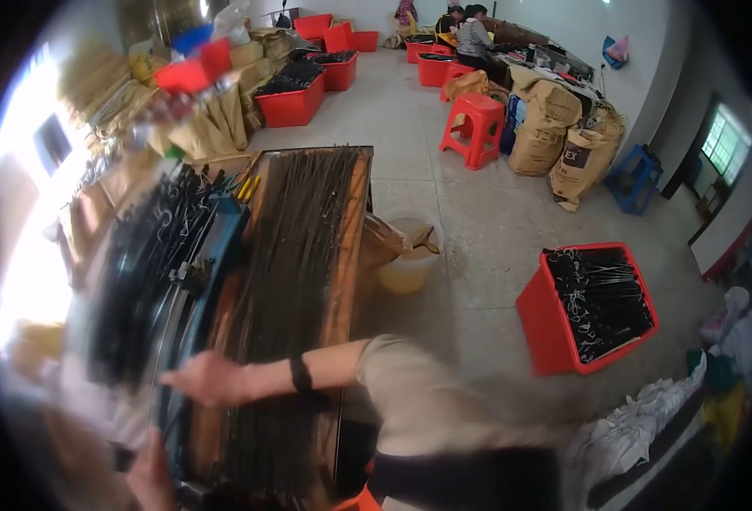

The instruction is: Processing long metal rods by inserting them into a specialized sliding fixture on an industrial workbench.

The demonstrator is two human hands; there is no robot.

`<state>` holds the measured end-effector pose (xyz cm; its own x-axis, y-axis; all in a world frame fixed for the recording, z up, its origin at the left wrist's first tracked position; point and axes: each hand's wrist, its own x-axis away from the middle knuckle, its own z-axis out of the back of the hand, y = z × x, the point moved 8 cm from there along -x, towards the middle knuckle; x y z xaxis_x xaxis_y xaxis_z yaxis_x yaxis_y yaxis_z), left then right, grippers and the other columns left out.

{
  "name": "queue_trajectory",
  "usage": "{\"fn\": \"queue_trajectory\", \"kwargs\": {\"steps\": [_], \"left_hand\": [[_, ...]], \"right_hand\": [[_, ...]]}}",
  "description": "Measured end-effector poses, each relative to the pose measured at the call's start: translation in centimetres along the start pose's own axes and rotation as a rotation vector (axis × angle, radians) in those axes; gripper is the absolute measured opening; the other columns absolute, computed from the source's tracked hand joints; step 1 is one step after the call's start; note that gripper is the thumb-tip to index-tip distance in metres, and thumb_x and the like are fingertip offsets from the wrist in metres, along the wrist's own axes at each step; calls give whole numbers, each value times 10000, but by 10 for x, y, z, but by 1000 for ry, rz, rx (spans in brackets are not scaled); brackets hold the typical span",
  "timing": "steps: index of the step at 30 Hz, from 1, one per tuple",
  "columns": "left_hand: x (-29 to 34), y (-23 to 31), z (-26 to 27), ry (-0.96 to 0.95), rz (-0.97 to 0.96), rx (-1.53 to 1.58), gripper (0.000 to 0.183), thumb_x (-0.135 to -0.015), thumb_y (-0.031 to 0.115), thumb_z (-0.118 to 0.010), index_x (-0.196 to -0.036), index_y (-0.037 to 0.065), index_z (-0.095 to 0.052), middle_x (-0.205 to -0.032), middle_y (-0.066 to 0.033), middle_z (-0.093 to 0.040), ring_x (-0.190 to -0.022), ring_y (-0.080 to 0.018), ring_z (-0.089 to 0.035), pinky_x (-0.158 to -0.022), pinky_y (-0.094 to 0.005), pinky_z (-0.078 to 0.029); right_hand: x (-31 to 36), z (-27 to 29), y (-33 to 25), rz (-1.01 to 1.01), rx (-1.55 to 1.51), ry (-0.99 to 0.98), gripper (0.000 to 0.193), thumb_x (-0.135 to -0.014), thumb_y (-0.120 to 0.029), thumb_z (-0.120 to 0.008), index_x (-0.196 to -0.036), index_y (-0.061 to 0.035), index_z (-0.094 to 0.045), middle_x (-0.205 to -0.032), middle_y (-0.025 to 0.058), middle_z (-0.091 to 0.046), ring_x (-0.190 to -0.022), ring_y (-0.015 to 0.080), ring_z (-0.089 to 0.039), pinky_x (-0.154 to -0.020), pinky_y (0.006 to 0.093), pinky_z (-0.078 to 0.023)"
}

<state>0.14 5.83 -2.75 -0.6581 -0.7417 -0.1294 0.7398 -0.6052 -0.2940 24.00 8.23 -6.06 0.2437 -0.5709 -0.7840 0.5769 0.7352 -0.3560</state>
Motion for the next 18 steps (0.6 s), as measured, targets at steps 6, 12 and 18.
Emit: {"fn": "queue_trajectory", "kwargs": {"steps": [6, 12, 18], "left_hand": [[22, -20, 29, -99, 211, -66, 490, -917, 163, -618, -1401, 170, -536, -851, -139, -693, -687, -319, -667, -577, -397, -544], [45, -9, 65, 229, 117, 111, 546, -841, 1, -595, -1357, 179, -594, -722, -133, -543, -623, -318, -543, -553, -452, -427], [43, 16, 61, 153, 140, 210, 577, -827, 67, -634, -1370, 252, -567, -706, -48, -533, -619, -224, -574, -530, -371, -475]], "right_hand": [[-6, 36, -16, 255, -84, 144, 212, -960, -252, -586, -1104, -108, -642, -706, 8, -571, -653, 168, -575, -548, 296, -443], [-26, 0, -24, 227, -266, 82, 283, -874, -300, -716, -1117, -157, -695, -704, 27, -591, -611, 176, -581, -525, 309, -451], [-17, -20, -74, 240, -210, 68, 303, -894, -256, -707, -1140, -79, -706, -742, 49, -655, -618, 207, -619, -519, 350, -477]]}}
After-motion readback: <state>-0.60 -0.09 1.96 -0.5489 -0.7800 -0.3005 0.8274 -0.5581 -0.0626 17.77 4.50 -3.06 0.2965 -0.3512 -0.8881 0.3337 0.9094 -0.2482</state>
